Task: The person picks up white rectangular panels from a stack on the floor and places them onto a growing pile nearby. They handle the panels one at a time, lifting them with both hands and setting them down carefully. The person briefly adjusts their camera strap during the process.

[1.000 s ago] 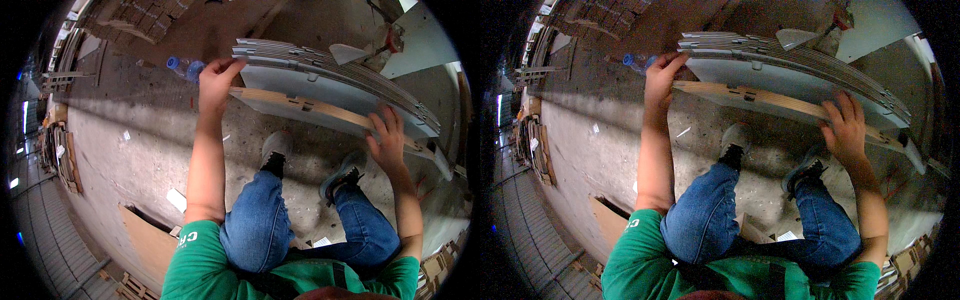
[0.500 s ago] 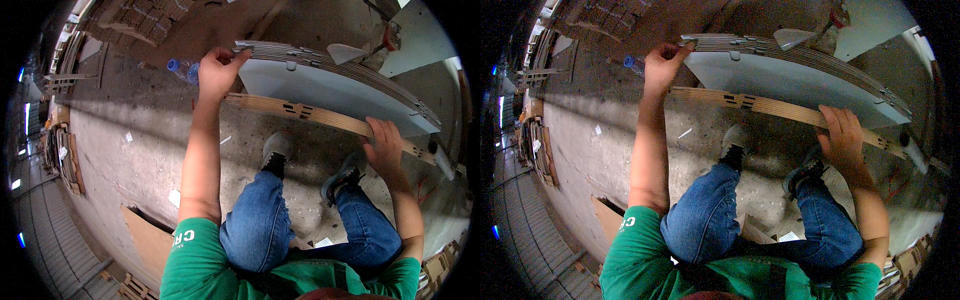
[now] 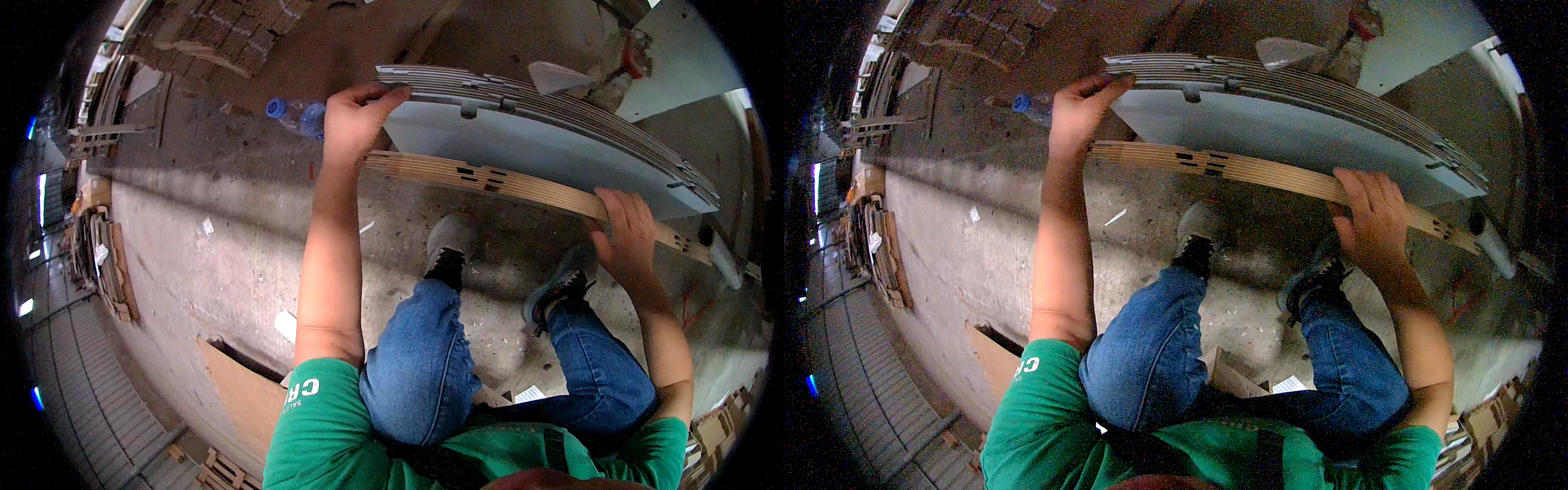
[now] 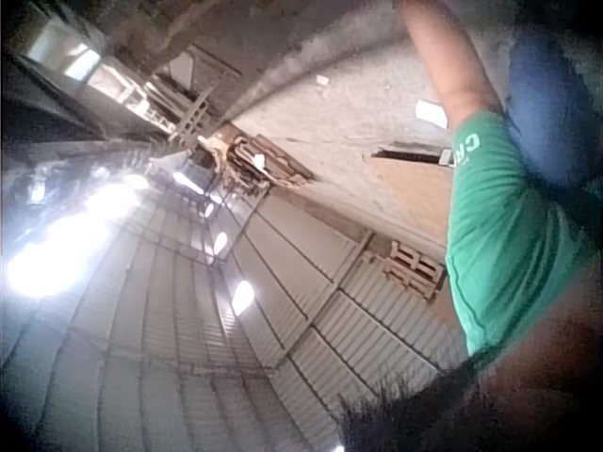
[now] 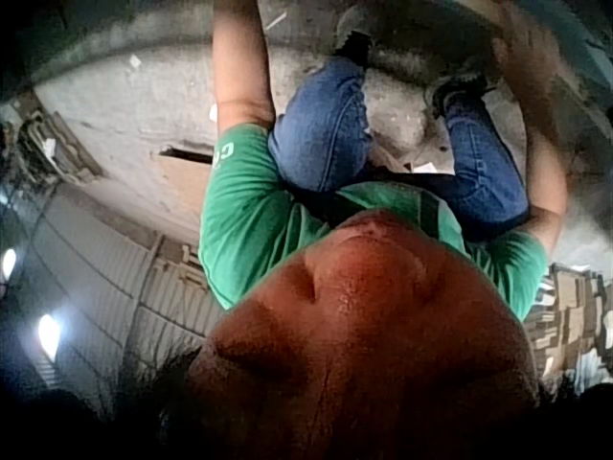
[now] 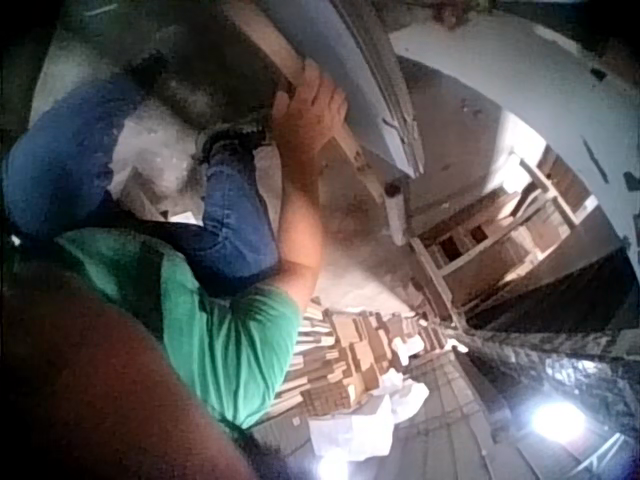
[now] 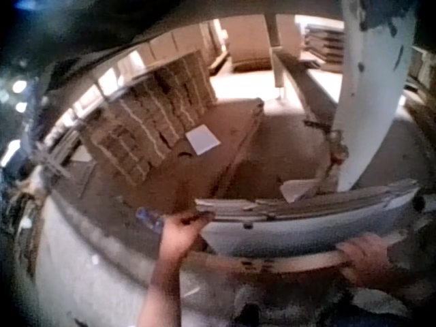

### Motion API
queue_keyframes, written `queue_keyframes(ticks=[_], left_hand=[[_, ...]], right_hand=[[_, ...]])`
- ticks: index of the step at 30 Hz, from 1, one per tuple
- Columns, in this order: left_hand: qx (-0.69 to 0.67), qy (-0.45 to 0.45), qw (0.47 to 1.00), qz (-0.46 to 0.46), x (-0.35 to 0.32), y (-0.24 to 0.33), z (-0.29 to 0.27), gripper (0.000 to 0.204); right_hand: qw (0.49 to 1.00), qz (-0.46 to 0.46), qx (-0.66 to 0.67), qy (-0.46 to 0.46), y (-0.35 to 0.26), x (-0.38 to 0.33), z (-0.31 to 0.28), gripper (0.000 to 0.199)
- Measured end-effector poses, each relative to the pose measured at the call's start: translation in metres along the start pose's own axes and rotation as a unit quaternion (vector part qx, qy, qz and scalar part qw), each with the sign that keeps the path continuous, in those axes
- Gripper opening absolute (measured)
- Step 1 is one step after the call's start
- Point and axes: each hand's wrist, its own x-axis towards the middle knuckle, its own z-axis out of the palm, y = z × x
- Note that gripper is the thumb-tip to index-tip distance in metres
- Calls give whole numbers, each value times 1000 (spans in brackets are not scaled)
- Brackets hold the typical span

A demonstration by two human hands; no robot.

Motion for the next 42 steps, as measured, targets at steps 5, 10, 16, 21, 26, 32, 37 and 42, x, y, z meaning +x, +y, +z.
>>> queue_keyframes(ticks=[5, 10, 16, 21, 26, 32, 37, 42], left_hand=[[-9, -12, 1000, -16, -6, 11, -2, 21], [-69, -63, 995, -32, -8, 2, -11, 21], [-96, -87, 988, -81, -12, 1, -15, 27], [-123, -113, 984, -63, -15, -7, -20, 37], [-121, -124, 984, -32, -19, -6, -21, 41], [-119, 14, 990, -80, -4, -7, -16, 29], [-112, -3, 992, -51, 2, -8, -5, 27], [-85, -4, 995, -58, 0, -7, -5, 24]], right_hand=[[1000, 7, -25, 3, 1, -2, 0, 54], [997, -8, -56, 46, -5, 2, -3, 61], [998, 10, -54, 17, 2, 6, -3, 60], [998, 5, -64, 23, 3, 7, -2, 59], [998, 5, -57, 14, 0, 6, -1, 58], [999, -6, -26, 19, 2, 3, 2, 58], [1000, -8, -22, 17, 1, 3, -1, 57], [1000, -7, -16, 22, 4, 0, 3, 59]])
